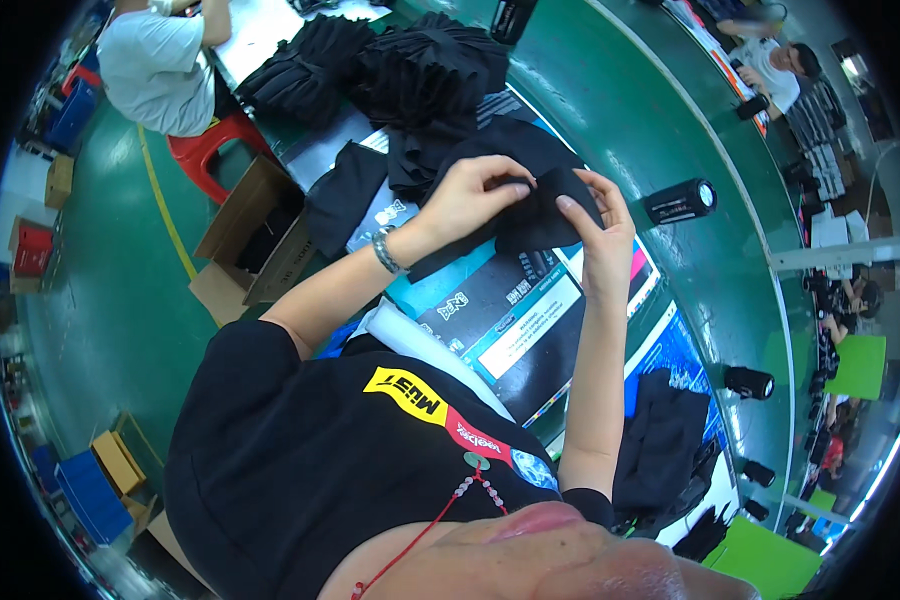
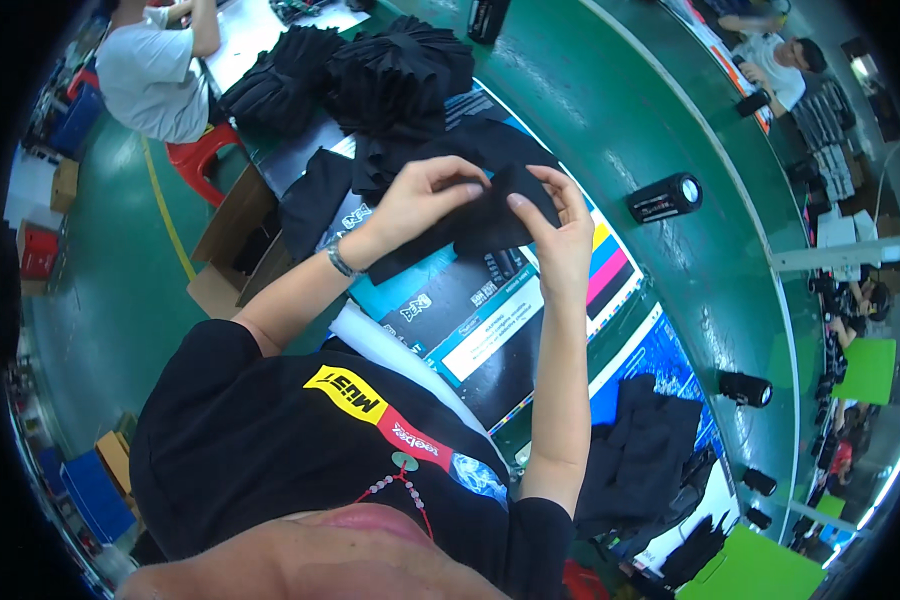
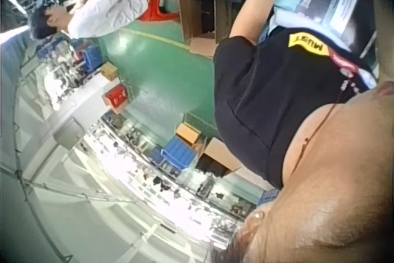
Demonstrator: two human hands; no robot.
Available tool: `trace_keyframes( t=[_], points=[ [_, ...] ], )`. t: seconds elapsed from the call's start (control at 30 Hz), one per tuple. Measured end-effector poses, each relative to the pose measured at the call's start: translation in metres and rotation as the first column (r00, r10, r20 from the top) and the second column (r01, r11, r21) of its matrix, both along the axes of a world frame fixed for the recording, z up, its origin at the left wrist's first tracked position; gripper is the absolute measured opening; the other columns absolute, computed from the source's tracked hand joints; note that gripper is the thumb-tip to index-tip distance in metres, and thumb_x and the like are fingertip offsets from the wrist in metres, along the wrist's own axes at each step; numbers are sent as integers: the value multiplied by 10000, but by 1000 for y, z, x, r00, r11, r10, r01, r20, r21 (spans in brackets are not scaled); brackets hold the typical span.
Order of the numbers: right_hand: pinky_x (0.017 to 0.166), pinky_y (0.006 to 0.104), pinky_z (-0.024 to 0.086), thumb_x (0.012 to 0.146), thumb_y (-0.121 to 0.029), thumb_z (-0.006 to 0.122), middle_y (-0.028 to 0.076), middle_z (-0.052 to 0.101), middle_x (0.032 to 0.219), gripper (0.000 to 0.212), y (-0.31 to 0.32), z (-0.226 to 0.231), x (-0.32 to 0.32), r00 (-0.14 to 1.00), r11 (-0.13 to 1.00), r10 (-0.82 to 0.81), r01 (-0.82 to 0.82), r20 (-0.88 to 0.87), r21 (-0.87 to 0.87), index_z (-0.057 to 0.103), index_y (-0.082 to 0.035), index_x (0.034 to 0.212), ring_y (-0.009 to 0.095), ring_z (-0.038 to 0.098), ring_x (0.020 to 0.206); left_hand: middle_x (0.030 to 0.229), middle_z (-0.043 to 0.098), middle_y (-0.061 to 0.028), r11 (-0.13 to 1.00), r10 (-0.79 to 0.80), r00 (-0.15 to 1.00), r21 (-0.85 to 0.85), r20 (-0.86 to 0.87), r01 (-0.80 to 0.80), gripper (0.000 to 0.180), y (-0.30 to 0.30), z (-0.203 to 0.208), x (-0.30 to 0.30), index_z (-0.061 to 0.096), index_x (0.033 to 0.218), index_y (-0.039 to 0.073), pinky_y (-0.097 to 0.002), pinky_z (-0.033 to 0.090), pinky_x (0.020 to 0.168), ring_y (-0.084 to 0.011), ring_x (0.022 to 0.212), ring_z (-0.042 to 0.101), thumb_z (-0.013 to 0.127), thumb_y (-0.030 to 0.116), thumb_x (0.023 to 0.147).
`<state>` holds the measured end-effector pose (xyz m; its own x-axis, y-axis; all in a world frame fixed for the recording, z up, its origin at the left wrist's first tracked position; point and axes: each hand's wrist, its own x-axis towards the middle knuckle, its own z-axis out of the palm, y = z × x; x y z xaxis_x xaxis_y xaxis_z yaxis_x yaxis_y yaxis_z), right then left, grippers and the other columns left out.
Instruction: The person holds several black fabric items by hand, turning them over and aligning them against the side of a black cylindrical component on the workstation.
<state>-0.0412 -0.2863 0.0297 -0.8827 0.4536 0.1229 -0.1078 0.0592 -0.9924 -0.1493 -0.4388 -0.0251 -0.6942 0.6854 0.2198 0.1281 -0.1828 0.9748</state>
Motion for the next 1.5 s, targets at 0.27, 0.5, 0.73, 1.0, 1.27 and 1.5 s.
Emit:
trace_keyframes(
  t=[0.27,0.5,0.73,1.0,1.27,1.5],
  points=[
    [830,270,480,875,-88,578,81,649,966,125,48,-17,52,967,895,-233,172,-104,-411,606,-7,965,159,625,898,1082,655,-44,955,-228,921,256,315,149,253,19,55,-9,628,1136,-11,-196,457,868,-86,976,608,544,112,932],
    [882,251,456,883,-215,593,51,592,1156,388,28,4,51,996,870,35,-70,-81,-488,548,-3,1205,141,572,1048,1018,666,-55,808,-558,827,269,61,525,276,68,104,18,599,1183,3,-247,463,903,-120,978,612,495,123,957],
    [758,211,452,896,-46,550,15,631,960,149,28,-8,37,973,913,-186,121,-133,-389,620,-13,1024,77,585,861,1170,592,-79,992,18,880,115,-475,42,291,97,65,29,585,1156,26,-283,442,906,-177,1083,558,625,111,880],
    [561,166,345,859,-95,657,-32,613,788,133,-11,1,7,984,978,-172,165,-51,-129,680,-3,952,10,488,666,819,622,0,957,262,904,215,-337,-197,99,31,54,9,620,975,-27,-193,470,690,-49,811,578,575,20,900],
    [536,148,348,816,-63,684,-37,600,749,78,-30,21,-10,969,976,-181,156,-169,-153,629,-42,866,7,494,635,958,629,-18,971,-67,998,229,-1,65,177,16,68,4,614,1043,-18,-194,459,798,-59,889,582,629,61,886],
    [580,165,383,798,-76,723,-31,578,783,120,7,37,19,966,970,-187,152,-180,-189,626,-40,858,31,508,680,843,618,33,893,-401,885,315,236,321,120,52,83,4,619,983,40,-159,452,665,-11,746,566,600,137,914]
  ],
)
